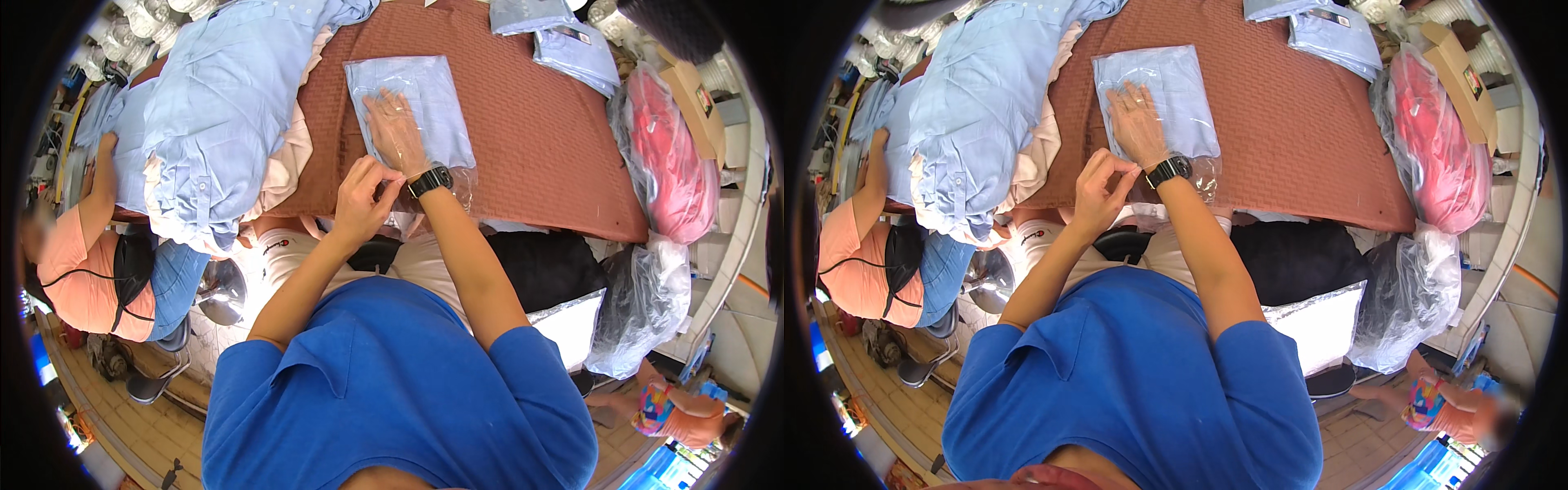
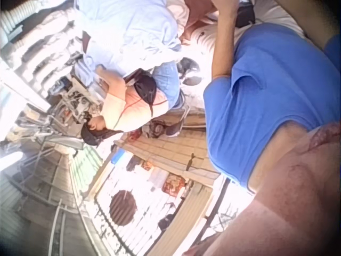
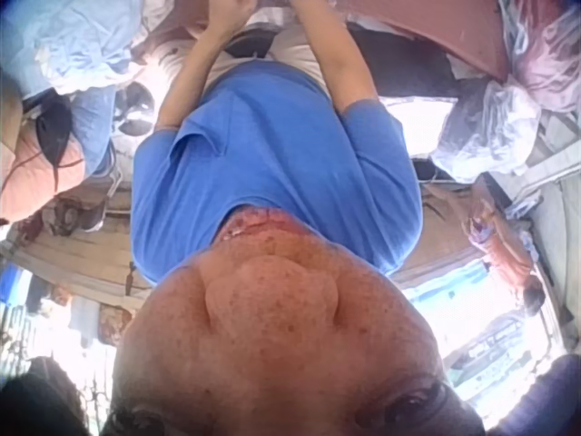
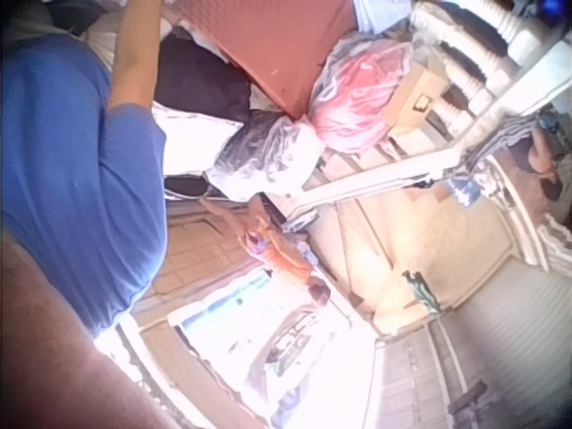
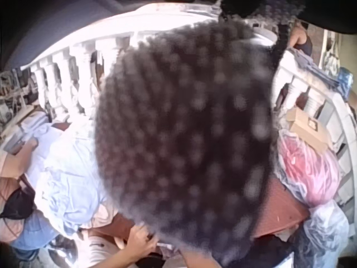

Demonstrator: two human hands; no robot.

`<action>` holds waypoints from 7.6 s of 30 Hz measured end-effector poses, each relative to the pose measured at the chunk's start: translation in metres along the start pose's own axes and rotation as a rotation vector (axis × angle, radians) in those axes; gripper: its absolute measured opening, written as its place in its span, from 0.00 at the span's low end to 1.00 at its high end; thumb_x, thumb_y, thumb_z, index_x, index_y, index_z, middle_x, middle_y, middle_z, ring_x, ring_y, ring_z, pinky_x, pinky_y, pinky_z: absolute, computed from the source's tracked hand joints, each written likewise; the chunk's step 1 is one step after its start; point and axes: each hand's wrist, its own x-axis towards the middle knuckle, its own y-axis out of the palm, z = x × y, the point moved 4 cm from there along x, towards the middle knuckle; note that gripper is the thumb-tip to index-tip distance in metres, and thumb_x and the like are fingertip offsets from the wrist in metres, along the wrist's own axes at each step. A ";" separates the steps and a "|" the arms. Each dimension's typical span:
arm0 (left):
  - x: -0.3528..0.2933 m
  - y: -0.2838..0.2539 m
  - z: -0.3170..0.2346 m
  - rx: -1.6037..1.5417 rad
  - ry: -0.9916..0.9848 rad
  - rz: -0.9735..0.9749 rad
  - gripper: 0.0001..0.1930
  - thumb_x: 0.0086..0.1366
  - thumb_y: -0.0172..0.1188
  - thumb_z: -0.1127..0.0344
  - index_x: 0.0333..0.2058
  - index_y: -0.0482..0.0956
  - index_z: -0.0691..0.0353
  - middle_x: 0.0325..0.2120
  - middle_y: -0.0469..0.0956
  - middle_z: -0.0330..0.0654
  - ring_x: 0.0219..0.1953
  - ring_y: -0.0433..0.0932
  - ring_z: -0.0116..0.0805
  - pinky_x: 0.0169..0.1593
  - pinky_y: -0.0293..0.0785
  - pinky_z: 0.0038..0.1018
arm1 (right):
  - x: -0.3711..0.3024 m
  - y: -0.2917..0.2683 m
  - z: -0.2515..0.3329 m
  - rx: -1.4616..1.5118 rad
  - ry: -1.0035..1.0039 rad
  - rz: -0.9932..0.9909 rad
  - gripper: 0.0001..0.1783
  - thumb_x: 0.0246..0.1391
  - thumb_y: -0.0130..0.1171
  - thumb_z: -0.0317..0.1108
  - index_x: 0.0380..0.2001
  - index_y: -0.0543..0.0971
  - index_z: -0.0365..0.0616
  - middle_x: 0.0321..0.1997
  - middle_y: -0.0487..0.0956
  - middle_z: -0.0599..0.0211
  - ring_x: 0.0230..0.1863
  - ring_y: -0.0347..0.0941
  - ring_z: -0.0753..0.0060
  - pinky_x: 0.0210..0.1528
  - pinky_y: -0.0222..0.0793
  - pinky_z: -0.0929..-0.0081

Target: The person packages a folded light blue shirt by placing it into a clear plastic bag, seals the bag, and then picks up another light blue shirt and spreads it out on the table to begin folding.

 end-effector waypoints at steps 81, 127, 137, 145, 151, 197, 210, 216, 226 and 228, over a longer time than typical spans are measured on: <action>0.095 -0.005 0.137 0.467 -0.484 0.153 0.17 0.64 0.61 0.55 0.36 0.85 0.65 0.34 0.85 0.55 0.37 0.85 0.53 0.44 0.79 0.42 | -0.076 -0.034 0.061 -0.010 0.020 0.196 0.34 0.60 0.57 0.47 0.66 0.69 0.43 0.74 0.63 0.64 0.75 0.53 0.48 0.75 0.39 0.39; 0.005 -0.033 0.070 0.148 -0.425 0.159 0.16 0.61 0.67 0.65 0.42 0.73 0.65 0.40 0.72 0.49 0.31 0.78 0.43 0.39 0.76 0.37 | -0.130 -0.158 -0.040 0.431 0.775 0.069 0.23 0.51 0.67 0.29 0.51 0.74 0.39 0.40 0.79 0.53 0.37 0.77 0.53 0.41 0.75 0.61; 0.000 -0.062 0.067 0.297 0.027 0.299 0.25 0.53 0.65 0.81 0.51 0.76 0.61 0.58 0.69 0.46 0.59 0.71 0.48 0.60 0.69 0.35 | -0.144 -0.168 -0.061 0.245 0.465 0.101 0.27 0.52 0.63 0.20 0.56 0.75 0.46 0.56 0.76 0.54 0.44 0.76 0.55 0.44 0.73 0.64; -0.017 -0.049 0.059 0.335 0.058 0.374 0.30 0.58 0.68 0.67 0.60 0.73 0.55 0.64 0.65 0.43 0.68 0.61 0.49 0.66 0.60 0.42 | -0.160 -0.167 -0.038 0.064 0.242 0.232 0.33 0.57 0.63 0.30 0.66 0.69 0.49 0.70 0.64 0.57 0.64 0.62 0.48 0.64 0.59 0.53; -0.010 -0.043 0.065 0.244 0.391 0.438 0.13 0.60 0.63 0.76 0.45 0.80 0.63 0.53 0.79 0.44 0.59 0.74 0.48 0.58 0.73 0.39 | -0.156 -0.158 -0.041 -0.026 0.067 0.164 0.26 0.54 0.63 0.28 0.58 0.76 0.49 0.66 0.70 0.63 0.64 0.64 0.54 0.61 0.65 0.54; 0.011 -0.020 0.108 0.106 -0.216 0.086 0.11 0.75 0.52 0.63 0.34 0.75 0.64 0.18 0.80 0.46 0.22 0.83 0.42 0.27 0.75 0.34 | -0.106 -0.111 -0.072 0.407 0.605 0.043 0.13 0.72 0.49 0.39 0.35 0.72 0.40 0.17 0.77 0.58 0.19 0.78 0.60 0.26 0.72 0.64; 0.023 -0.017 0.104 0.328 -0.305 0.101 0.16 0.75 0.49 0.56 0.30 0.74 0.59 0.14 0.79 0.43 0.22 0.81 0.51 0.29 0.73 0.44 | -0.096 -0.106 -0.075 0.137 0.723 0.118 0.22 0.71 0.45 0.47 0.29 0.74 0.42 0.15 0.77 0.57 0.25 0.78 0.41 0.33 0.70 0.47; 0.027 -0.012 0.105 0.384 -0.351 0.118 0.16 0.74 0.49 0.56 0.31 0.76 0.59 0.15 0.80 0.44 0.24 0.81 0.53 0.32 0.74 0.47 | -0.098 -0.099 -0.082 0.041 0.758 0.159 0.22 0.70 0.46 0.47 0.30 0.76 0.41 0.22 0.80 0.47 0.30 0.78 0.35 0.36 0.71 0.43; 0.041 -0.015 0.109 0.481 -0.437 0.220 0.19 0.71 0.52 0.56 0.27 0.80 0.65 0.18 0.81 0.51 0.31 0.81 0.59 0.41 0.75 0.50 | -0.089 -0.099 -0.080 -0.134 0.835 0.211 0.24 0.66 0.50 0.52 0.32 0.81 0.41 0.31 0.82 0.40 0.36 0.79 0.31 0.41 0.72 0.40; 0.043 -0.015 0.109 0.471 -0.479 0.235 0.19 0.70 0.53 0.56 0.27 0.81 0.64 0.18 0.80 0.51 0.31 0.82 0.59 0.41 0.76 0.49 | -0.090 -0.099 -0.080 -0.157 0.837 0.197 0.24 0.65 0.52 0.52 0.31 0.80 0.40 0.31 0.82 0.40 0.36 0.79 0.32 0.40 0.72 0.41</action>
